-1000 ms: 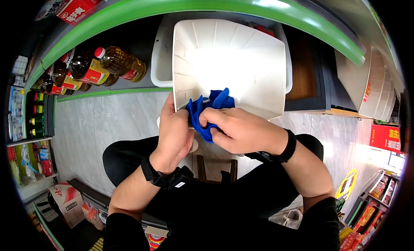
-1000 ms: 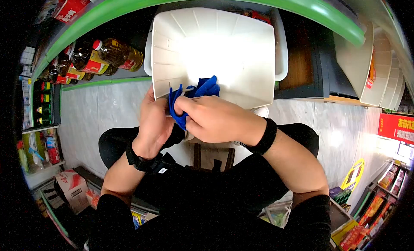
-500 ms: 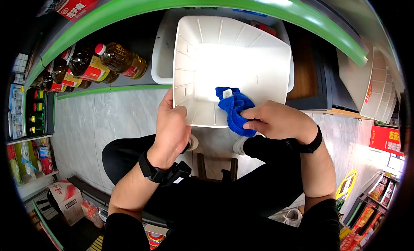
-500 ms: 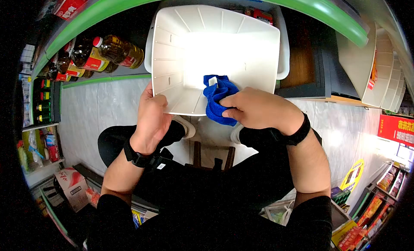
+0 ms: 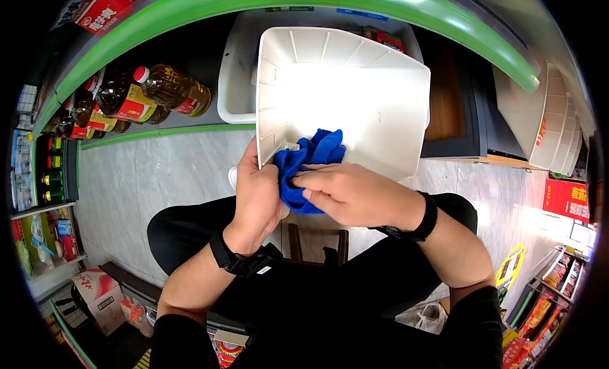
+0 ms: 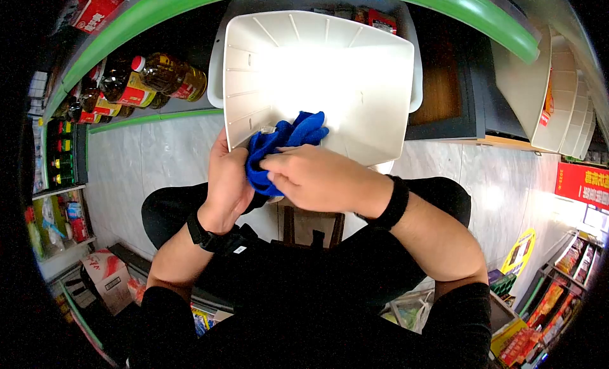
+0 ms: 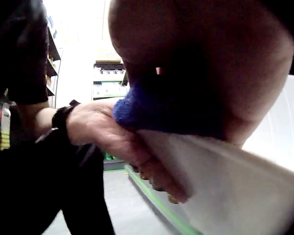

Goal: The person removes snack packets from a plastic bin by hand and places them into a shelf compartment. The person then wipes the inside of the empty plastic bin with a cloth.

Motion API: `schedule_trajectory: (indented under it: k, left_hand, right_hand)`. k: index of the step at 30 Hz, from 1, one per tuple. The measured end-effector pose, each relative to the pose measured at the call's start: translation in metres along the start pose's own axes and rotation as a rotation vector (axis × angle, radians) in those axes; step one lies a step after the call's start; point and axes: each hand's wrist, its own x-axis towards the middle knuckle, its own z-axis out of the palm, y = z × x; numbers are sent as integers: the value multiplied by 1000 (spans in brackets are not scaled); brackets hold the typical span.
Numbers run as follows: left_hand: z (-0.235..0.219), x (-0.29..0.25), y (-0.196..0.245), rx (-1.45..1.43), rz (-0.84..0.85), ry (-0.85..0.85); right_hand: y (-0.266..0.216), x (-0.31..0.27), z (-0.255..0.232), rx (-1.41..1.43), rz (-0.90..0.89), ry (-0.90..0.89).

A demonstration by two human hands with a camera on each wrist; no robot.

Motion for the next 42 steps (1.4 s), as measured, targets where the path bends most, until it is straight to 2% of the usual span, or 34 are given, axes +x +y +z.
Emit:
schedule_trajectory:
  k: [1, 4, 10, 13, 16, 17, 18, 20, 21, 24, 25, 29, 33, 36, 37, 40, 42]
  left_hand:
    - [-1, 1, -2, 2, 14, 11]
    - [-2, 0, -2, -11, 28, 34]
    - [-1, 2, 0, -27, 52, 48]
    - [2, 2, 3, -30, 65, 54]
    - [0, 2, 1, -21, 73, 48]
    - [-1, 3, 0, -18, 75, 43]
    - [-2, 4, -2, -12, 83, 44]
    - [-4, 6, -5, -2, 100, 46]
    - [-3, 6, -3, -5, 96, 38]
    - [-2, 5, 6, -4, 53, 17]
    - [-1, 5, 6, -9, 56, 51]
    - [-6, 9, 11, -19, 65, 56]
    - [-8, 10, 25, -34, 32, 140]
    - [-15, 14, 26, -36, 45, 123]
    - [-15, 14, 26, -41, 48, 123]
    - [-13, 14, 27, -48, 65, 124]
    - [-13, 15, 24, -50, 89, 132]
  right_hand:
    - [4, -1, -2, -14, 19, 16]
    - [8, -5, -27, -84, 323, -171]
    - [42, -29, -60, -438, 473, -276]
    - [24, -23, -57, -340, 492, -299]
    - [12, -19, -39, -210, 300, -168]
    - [3, -13, -38, -159, 307, -237]
    - [3, -13, -31, -130, 244, -192]
    - [10, -9, -9, -115, -3, -45]
    - [11, -8, 0, -194, -98, 19]
    - [11, -7, 3, -243, -116, 83]
    - [4, -6, -9, -158, 19, -79]
    - [12, -16, -24, -92, 38, -96]
    - [17, -29, -49, -197, 205, -235]
    - [15, -29, -60, -244, 218, -252]
    - [16, -28, -58, -273, 195, -241]
    - [29, -22, -35, -220, -73, -8]
    - [19, -13, -21, -300, -26, -15]
